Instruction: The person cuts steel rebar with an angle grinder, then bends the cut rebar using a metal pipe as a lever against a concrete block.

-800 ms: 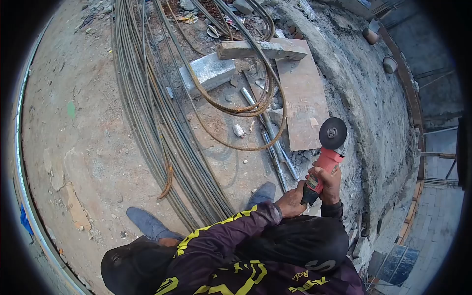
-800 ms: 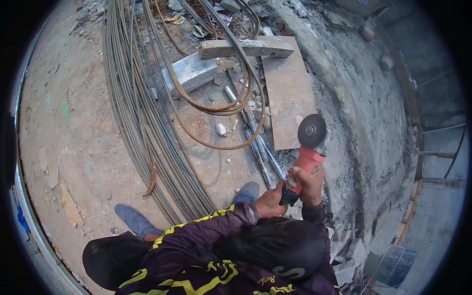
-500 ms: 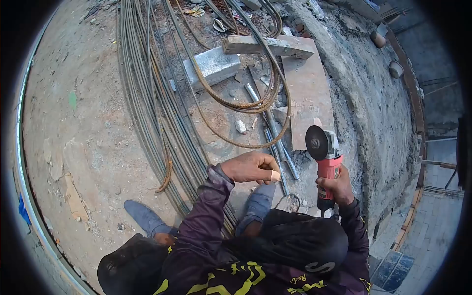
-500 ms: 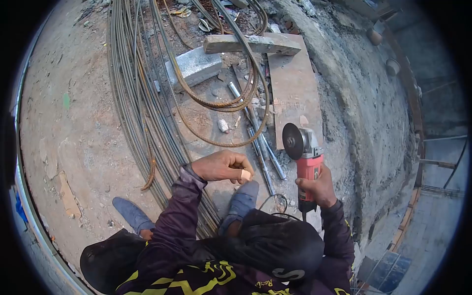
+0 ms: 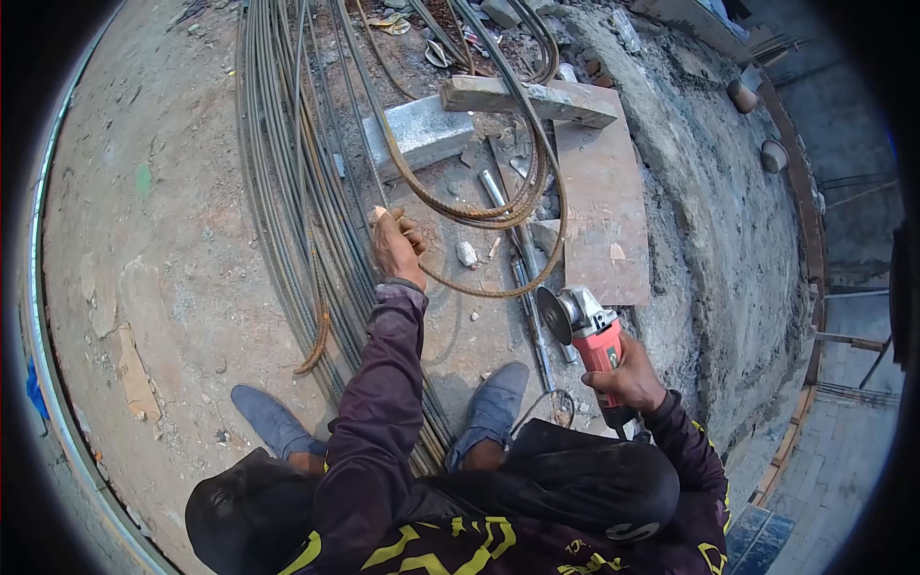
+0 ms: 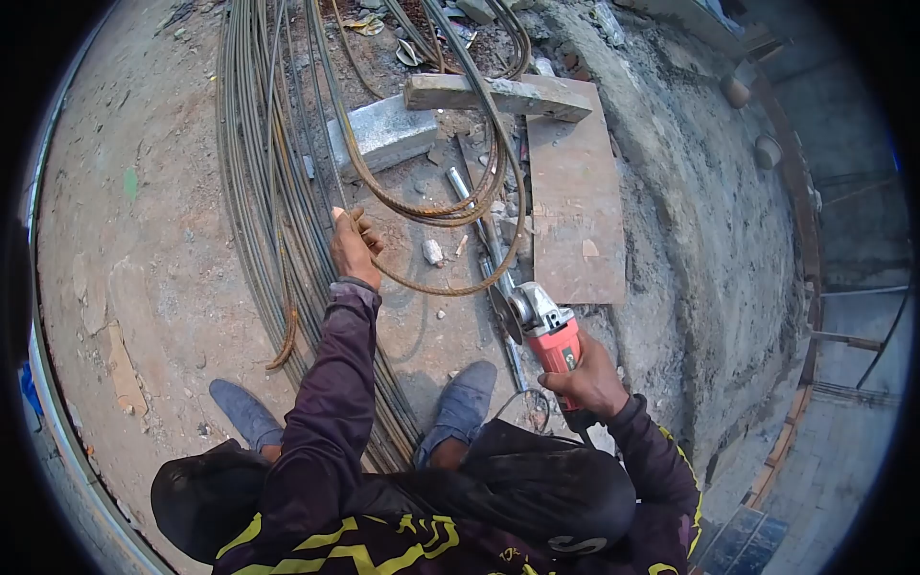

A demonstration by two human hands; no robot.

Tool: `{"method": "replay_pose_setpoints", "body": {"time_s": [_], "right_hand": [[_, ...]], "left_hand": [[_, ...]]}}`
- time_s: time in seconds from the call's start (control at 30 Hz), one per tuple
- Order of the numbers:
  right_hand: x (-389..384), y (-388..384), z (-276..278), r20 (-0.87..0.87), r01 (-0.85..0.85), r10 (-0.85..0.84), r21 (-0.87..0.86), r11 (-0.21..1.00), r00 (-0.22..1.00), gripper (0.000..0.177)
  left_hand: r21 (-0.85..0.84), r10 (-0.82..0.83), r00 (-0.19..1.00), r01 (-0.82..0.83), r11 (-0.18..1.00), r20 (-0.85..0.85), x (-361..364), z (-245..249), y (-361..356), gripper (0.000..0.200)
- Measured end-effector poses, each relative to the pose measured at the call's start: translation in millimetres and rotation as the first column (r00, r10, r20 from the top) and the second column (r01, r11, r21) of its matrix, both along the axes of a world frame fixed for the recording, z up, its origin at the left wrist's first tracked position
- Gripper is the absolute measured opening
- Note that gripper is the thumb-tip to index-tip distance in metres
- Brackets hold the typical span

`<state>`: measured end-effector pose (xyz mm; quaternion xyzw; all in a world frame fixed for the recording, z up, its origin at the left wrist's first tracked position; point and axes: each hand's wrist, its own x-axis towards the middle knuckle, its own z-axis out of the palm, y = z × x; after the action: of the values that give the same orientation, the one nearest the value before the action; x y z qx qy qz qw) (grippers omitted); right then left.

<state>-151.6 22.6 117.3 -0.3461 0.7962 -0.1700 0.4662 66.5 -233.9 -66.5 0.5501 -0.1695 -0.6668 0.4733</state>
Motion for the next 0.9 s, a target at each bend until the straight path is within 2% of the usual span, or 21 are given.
{"method": "replay_pose_setpoints", "body": {"time_s": [0.07,0.17,0.2,0.3,0.43,0.53,0.63,0.8,0.9], "right_hand": [[1,-4,4,-0.009,-0.001,0.001,0.001,1.000,1.000,0.064],[3,-7,8,-0.029,-0.017,0.017,0.004,1.000,0.999,0.065],[2,-8,7,-0.026,-0.012,0.011,-0.006,1.000,1.000,0.066],[2,-5,6,-0.016,0.010,-0.010,-0.005,1.000,1.000,0.067],[6,-7,9,-0.022,0.011,-0.011,-0.002,1.000,1.000,0.068],[7,-9,7,-0.042,0.006,-0.006,0.000,1.000,0.999,0.067],[7,-11,4,-0.064,0.003,-0.004,-0.010,1.000,0.998,0.066],[0,-9,-7,-0.100,-0.054,0.048,-0.050,0.997,0.994,0.065],[1,-9,-7,-0.081,-0.022,0.018,-0.049,0.999,0.997,0.067]], "left_hand": [[0.048,0.031,0.997,-0.027,0.998,-0.074,-3,-5,-7,0.053],[0.146,0.166,0.985,-0.172,0.974,0.055,-16,7,-7,0.061],[0.078,0.116,0.993,-0.115,0.990,-0.003,-11,5,-5,0.070],[0.116,0.138,0.988,-0.129,0.985,-0.069,-10,2,-4,0.071],[0.039,0.128,0.970,-0.122,0.992,-0.207,-6,-1,-3,0.069],[0.066,0.162,0.946,-0.150,0.987,-0.279,-6,3,-5,0.063],[0.015,0.134,0.944,-0.136,0.991,-0.300,-5,-2,-4,0.064],[0.027,0.143,0.921,-0.143,0.989,-0.363,-4,-2,-3,0.067],[0.044,0.148,0.917,-0.142,0.989,-0.370,-2,3,-2,0.068]]}}
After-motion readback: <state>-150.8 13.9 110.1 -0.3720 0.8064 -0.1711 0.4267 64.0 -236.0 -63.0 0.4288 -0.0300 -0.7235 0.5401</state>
